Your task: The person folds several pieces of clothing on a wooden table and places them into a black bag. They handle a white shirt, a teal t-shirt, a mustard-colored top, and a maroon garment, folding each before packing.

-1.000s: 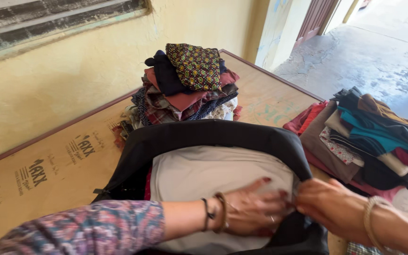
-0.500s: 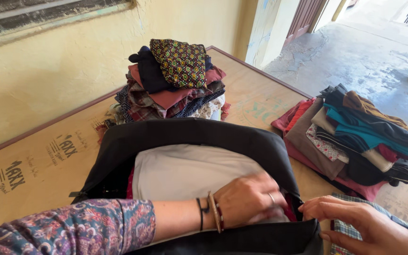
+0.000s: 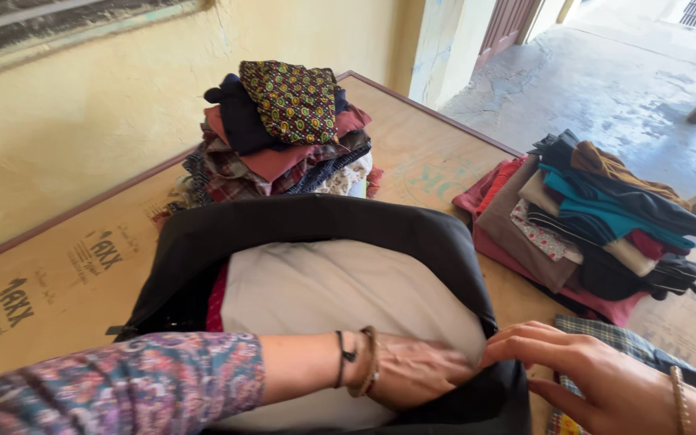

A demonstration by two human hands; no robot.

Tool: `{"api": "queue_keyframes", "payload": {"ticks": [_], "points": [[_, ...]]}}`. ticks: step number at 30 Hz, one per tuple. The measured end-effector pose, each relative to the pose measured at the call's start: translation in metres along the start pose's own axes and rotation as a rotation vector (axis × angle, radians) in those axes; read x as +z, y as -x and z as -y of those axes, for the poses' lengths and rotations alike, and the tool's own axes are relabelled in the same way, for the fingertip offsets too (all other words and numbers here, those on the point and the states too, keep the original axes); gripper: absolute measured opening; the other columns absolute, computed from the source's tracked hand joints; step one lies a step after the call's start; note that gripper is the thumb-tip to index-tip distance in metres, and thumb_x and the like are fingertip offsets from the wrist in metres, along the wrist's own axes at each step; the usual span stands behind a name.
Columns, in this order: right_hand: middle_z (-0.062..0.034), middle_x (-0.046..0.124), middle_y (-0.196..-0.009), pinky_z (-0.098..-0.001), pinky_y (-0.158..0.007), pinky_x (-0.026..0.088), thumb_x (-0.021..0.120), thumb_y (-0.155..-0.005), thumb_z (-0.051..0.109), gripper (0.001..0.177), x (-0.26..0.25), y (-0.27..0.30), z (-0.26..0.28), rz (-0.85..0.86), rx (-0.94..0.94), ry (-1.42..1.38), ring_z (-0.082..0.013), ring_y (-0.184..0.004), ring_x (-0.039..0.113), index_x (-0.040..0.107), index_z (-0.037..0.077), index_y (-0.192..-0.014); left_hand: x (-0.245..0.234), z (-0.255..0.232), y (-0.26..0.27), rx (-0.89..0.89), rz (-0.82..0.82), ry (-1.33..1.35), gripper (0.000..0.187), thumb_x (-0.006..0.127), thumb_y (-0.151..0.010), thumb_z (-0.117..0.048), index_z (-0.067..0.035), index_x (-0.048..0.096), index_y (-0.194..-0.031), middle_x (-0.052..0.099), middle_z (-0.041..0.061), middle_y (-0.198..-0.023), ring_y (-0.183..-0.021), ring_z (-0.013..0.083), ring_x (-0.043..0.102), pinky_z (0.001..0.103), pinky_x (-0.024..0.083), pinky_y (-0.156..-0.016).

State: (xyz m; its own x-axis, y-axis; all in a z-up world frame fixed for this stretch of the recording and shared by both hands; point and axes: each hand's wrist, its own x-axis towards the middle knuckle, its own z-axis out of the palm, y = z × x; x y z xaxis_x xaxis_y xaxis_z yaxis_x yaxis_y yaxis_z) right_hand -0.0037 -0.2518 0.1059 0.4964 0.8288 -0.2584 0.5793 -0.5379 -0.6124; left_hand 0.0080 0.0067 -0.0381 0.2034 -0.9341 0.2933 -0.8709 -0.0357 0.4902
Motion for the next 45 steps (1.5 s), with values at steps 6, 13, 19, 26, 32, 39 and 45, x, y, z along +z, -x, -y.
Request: {"api": "queue_keyframes", "payload": {"ticks": [6,13,19,26,32,39,45], "points": [[-0.0024,0.067,-0.123,-0.0384,-0.098,0.053,0.053,-0.098,0.019,0.039,-0.004,-0.005,0.010,0.015,0.256,0.048,-0.0222,-0.114,0.067,0.063,0.020,-0.136,-0.036,-0.013,0.002,0.089,-0.241,-0.376,0.025,0.062,-0.095,-0.018,-0.010,0.069,-0.117,0.069,0.005,-0.115,-0.106,0.0242,0.069,0.035,0.056,-0.092],[-0.0042,0.063,-0.129,-0.0409,-0.094,0.051,0.048,-0.101,0.013,0.036,-0.001,-0.010,-0.008,0.006,0.099,0.021,-0.0239,-0.116,0.063,0.061,0.016,-0.134,-0.047,-0.024,0.000,-0.148,-0.403,-0.582,0.047,0.065,-0.092,-0.041,-0.006,0.067,-0.123,0.067,0.014,-0.125,-0.127,0.0303,0.059,0.047,0.042,-0.110],[-0.0049,0.070,-0.126,-0.0405,-0.099,0.049,0.050,-0.087,0.000,0.049,0.007,-0.026,-0.033,-0.070,-0.136,0.214,-0.0283,-0.120,0.065,0.067,0.016,-0.130,-0.067,0.014,-0.002,-0.270,-0.016,-0.353,0.048,0.064,-0.092,-0.038,-0.010,0.066,-0.131,0.066,0.011,-0.132,-0.128,0.0298,0.059,0.048,0.047,-0.109],[-0.0015,0.062,-0.137,-0.0384,-0.099,0.051,0.056,-0.084,0.006,0.049,-0.004,-0.057,-0.018,-0.215,-0.160,0.253,-0.0250,-0.124,0.064,0.069,0.017,-0.129,-0.139,-0.008,0.062,-0.730,0.372,-0.408,0.093,0.079,-0.074,-0.058,-0.019,0.043,-0.151,0.053,0.020,-0.146,-0.136,0.0385,0.053,0.050,0.046,-0.113],[-0.0032,0.059,-0.144,-0.0397,-0.098,0.051,0.060,-0.099,0.024,0.033,-0.009,-0.076,0.018,-0.185,-0.131,0.204,-0.0256,-0.124,0.062,0.070,0.017,-0.129,-0.126,-0.077,0.096,-1.294,0.463,-0.272,0.156,0.098,-0.053,-0.057,-0.042,-0.011,-0.162,-0.020,0.019,-0.170,-0.155,0.0514,-0.009,0.086,0.022,-0.105],[-0.0003,0.057,-0.142,-0.0389,-0.098,0.053,0.060,-0.098,0.027,0.034,-0.019,-0.056,0.021,-0.130,-0.030,0.124,-0.0227,-0.123,0.065,0.069,0.017,-0.130,-0.141,-0.063,0.088,-1.206,0.583,-0.290,0.124,0.089,-0.070,-0.052,-0.030,0.012,-0.164,0.024,0.025,-0.158,-0.140,0.0485,0.035,0.063,0.044,-0.106],[-0.0004,0.058,-0.144,-0.0372,-0.096,0.054,0.061,-0.099,0.027,0.030,-0.017,-0.028,0.012,-0.172,0.021,0.103,-0.0217,-0.119,0.064,0.069,0.017,-0.126,-0.176,-0.066,0.048,-1.007,0.784,-0.410,0.062,0.072,-0.089,-0.058,-0.002,0.074,-0.117,0.074,0.019,-0.109,-0.104,0.0377,0.070,0.048,0.056,-0.091]]}}
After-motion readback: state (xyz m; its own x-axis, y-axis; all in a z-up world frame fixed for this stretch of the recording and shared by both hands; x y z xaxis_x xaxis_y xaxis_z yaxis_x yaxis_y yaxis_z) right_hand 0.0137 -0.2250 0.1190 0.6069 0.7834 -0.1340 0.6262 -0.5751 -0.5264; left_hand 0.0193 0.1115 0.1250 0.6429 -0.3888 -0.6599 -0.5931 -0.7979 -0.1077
